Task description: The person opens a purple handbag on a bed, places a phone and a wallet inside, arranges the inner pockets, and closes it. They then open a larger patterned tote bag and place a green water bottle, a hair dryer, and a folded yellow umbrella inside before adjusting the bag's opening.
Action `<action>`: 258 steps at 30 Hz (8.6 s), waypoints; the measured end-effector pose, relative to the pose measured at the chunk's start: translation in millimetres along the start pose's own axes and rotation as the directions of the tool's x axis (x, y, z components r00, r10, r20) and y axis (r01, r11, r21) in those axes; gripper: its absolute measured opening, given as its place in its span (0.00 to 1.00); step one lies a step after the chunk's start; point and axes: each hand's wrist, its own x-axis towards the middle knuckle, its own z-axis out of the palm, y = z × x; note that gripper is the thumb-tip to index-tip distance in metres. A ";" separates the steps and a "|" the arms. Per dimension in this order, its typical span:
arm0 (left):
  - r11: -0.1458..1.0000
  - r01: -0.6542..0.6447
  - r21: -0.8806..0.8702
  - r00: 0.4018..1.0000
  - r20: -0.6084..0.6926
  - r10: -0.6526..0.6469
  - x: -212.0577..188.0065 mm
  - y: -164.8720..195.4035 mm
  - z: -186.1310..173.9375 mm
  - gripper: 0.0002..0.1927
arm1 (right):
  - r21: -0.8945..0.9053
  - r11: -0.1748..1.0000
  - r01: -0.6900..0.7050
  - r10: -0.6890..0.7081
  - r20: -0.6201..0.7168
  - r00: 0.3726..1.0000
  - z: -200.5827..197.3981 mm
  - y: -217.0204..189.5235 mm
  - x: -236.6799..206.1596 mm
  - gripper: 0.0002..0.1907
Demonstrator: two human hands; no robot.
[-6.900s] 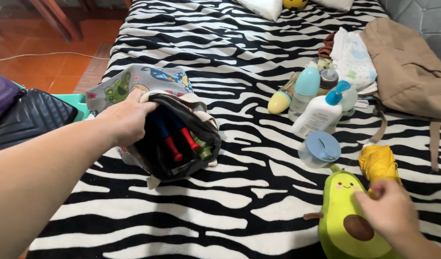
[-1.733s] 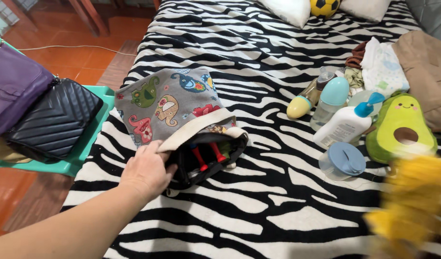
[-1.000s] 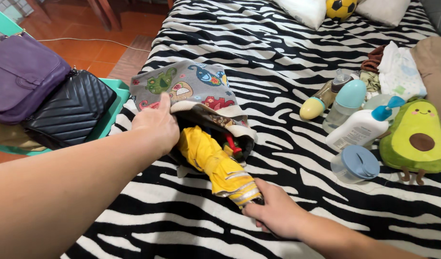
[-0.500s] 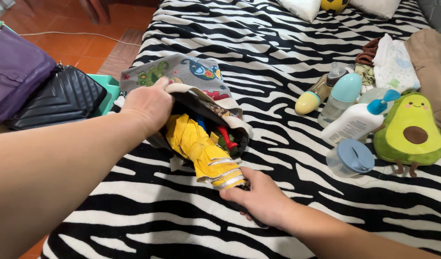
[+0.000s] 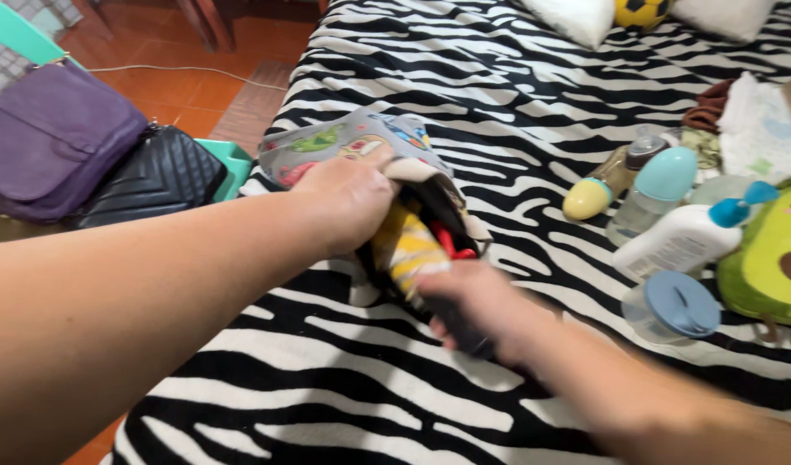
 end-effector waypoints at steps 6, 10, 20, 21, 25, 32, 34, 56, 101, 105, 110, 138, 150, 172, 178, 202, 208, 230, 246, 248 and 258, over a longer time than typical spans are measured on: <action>0.997 0.048 -0.061 0.999 0.014 -0.048 -6.0 8.5 1.0 0.17 | 0.203 0.973 -0.107 0.083 0.123 0.989 3.7 -13.8 6.7 0.14; 0.992 0.100 -0.077 0.993 0.066 -0.095 -21.5 -0.7 8.7 0.19 | -0.261 0.953 0.155 -0.211 -0.202 0.956 56.7 3.5 11.9 0.12; 0.987 -0.036 -0.155 0.998 -0.065 0.026 -11.4 5.7 5.0 0.14 | -0.019 1.000 0.000 0.002 0.070 0.998 34.5 -38.8 51.3 0.15; 0.988 -0.038 -0.151 0.997 -0.072 0.027 -10.4 6.0 1.3 0.14 | -0.168 0.986 0.003 -0.004 -0.008 1.000 38.0 -41.6 58.3 0.15; 0.987 -0.060 -0.150 0.996 -0.078 0.048 -11.9 -7.9 -2.4 0.18 | 0.297 0.950 -0.091 -0.020 0.352 0.936 33.9 -53.2 73.2 0.13; 0.960 0.019 -0.281 0.982 -0.176 -0.071 -23.2 -4.3 48.5 0.28 | -0.259 0.959 0.117 -0.073 0.175 0.982 76.8 -28.3 132.0 0.13; 0.945 0.063 -0.320 0.979 -0.165 -0.121 -50.1 -9.3 64.5 0.23 | -0.381 0.917 0.118 -0.065 0.148 0.987 85.5 -7.4 136.9 0.13; -0.010 0.756 -0.655 0.476 0.560 -0.678 -104.4 27.9 192.9 0.24 | -0.615 0.789 -0.008 -0.219 -0.293 0.931 -92.2 34.0 113.3 0.22; 0.210 0.451 -0.868 0.735 0.227 -0.639 -167.2 130.4 -30.1 0.15 | -0.929 -0.141 0.342 -0.519 0.364 0.773 -110.0 -73.7 -85.0 0.34; 0.386 0.270 -0.882 0.676 -0.112 -0.728 -171.3 136.1 -32.1 0.13 | -0.949 0.040 0.313 -0.313 0.285 0.906 -90.8 -82.3 -49.7 0.21; -0.065 -0.027 -0.998 0.538 0.040 -0.842 -160.3 137.4 -39.4 0.15 | -0.734 0.403 0.547 -0.569 0.267 0.778 -107.1 -86.3 -56.2 0.14; -0.427 0.201 -0.882 0.761 0.415 -0.498 -128.5 124.0 -56.0 0.13 | -0.591 -0.192 0.784 -0.788 0.568 0.235 -18.8 -32.9 -108.5 0.18; -0.394 0.002 -0.919 0.578 0.323 -0.750 -125.6 109.8 -62.8 0.10 | -0.572 0.028 0.820 -0.558 0.672 0.487 -5.5 -31.5 -94.9 0.24; -0.333 0.128 -0.934 0.680 0.327 -0.656 -121.4 116.8 -77.3 0.12 | -0.967 -0.074 0.245 -0.065 0.250 0.966 -53.2 -81.4 -74.8 0.28; -0.387 0.113 -0.915 0.651 0.362 -0.667 -120.7 114.8 -71.0 0.12 | -0.931 -0.343 0.122 -0.066 0.153 0.986 -62.8 -42.6 -68.0 0.25; -0.272 0.029 -0.962 0.591 0.236 -0.771 -107.0 102.1 -66.8 0.10 | -0.671 0.349 0.654 -0.629 0.349 0.694 -107.4 -57.8 -124.3 0.11; -0.114 0.203 -0.972 0.672 0.224 -0.706 -102.9 99.3 -56.3 0.11 | -0.959 -0.074 0.273 -0.249 0.282 0.926 -86.4 -52.0 -97.1 0.15; -0.314 -0.152 -0.937 0.800 0.070 -0.597 -123.2 98.9 -66.7 0.08 | -0.685 -0.010 0.729 -0.597 0.589 0.545 10.4 -43.4 -108.4 0.08; -0.303 -0.039 -0.952 0.800 0.152 -0.580 -162.2 85.2 -36.5 0.11 | -0.503 0.378 0.777 -0.541 0.561 0.626 15.6 -31.5 -94.3 0.15; -0.306 -0.020 -0.952 0.791 0.172 -0.587 -159.1 80.3 -39.5 0.11 | -0.749 0.365 0.553 -0.558 0.299 0.774 -0.8 -58.4 -89.5 0.15; -0.273 -0.034 -0.961 0.751 0.156 -0.641 -143.2 60.6 -63.0 0.10 | -0.974 0.138 -0.182 -0.280 -0.214 0.936 -105.8 -94.3 -131.2 0.18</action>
